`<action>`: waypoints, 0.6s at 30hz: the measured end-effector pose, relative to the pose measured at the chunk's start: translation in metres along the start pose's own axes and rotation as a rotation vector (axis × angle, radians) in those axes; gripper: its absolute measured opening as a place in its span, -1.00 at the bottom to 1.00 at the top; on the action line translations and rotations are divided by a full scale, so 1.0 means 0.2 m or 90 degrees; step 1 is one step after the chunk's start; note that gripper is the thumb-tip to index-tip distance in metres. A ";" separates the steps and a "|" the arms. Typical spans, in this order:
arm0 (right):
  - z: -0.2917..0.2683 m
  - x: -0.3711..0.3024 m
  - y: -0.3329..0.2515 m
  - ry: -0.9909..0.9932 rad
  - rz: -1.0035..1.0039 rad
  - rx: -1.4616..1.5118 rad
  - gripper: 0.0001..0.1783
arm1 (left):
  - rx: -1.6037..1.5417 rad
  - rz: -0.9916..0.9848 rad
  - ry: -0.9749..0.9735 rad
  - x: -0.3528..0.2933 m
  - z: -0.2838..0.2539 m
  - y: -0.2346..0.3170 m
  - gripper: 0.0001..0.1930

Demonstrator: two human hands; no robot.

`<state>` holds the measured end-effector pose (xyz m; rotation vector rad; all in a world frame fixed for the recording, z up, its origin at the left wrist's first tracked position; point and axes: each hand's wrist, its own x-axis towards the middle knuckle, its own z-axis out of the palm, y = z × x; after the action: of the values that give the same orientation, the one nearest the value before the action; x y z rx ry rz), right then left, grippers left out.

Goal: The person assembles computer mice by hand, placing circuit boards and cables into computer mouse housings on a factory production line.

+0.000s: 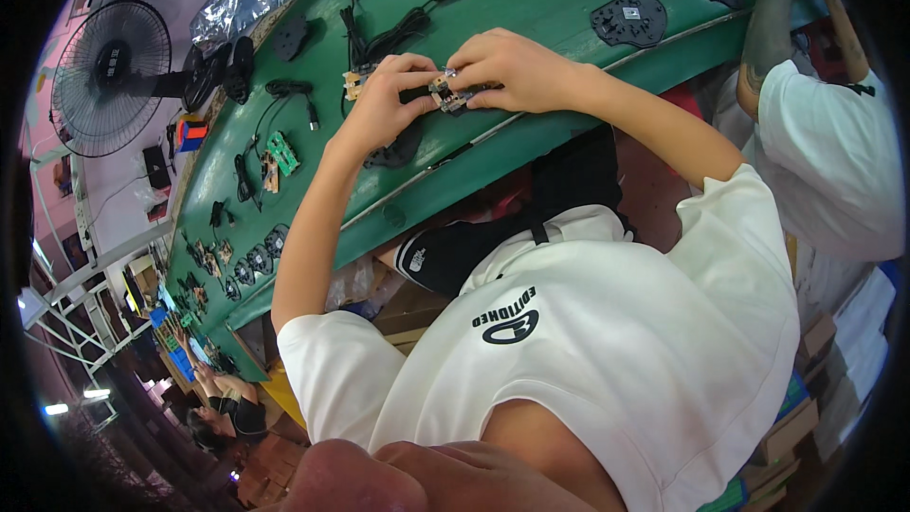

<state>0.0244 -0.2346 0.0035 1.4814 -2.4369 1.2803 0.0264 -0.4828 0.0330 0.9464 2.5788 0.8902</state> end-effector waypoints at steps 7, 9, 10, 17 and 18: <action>0.02 0.00 -0.03 -0.019 -0.044 -0.099 -0.67 | -0.022 -0.022 -0.011 0.01 0.00 -0.01 -0.64; 0.02 0.00 -0.02 -0.002 -0.042 -0.091 -0.70 | -0.026 -0.024 -0.007 0.01 0.00 -0.01 -0.63; 0.02 0.01 -0.03 -0.003 -0.044 -0.091 -0.70 | -0.025 -0.015 -0.012 0.01 0.00 -0.01 -0.62; 0.02 -0.04 -0.06 -0.061 0.046 -0.170 -0.66 | 0.048 -0.011 0.045 -0.06 0.04 0.11 -0.39; 0.01 -0.05 -0.06 -0.074 0.056 -0.194 -0.63 | 0.058 -0.038 0.123 -0.06 0.09 0.15 -0.46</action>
<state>0.0405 -0.2319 0.0057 1.4161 -2.6481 0.8026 0.0589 -0.4648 0.0378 0.8402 2.8160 0.8944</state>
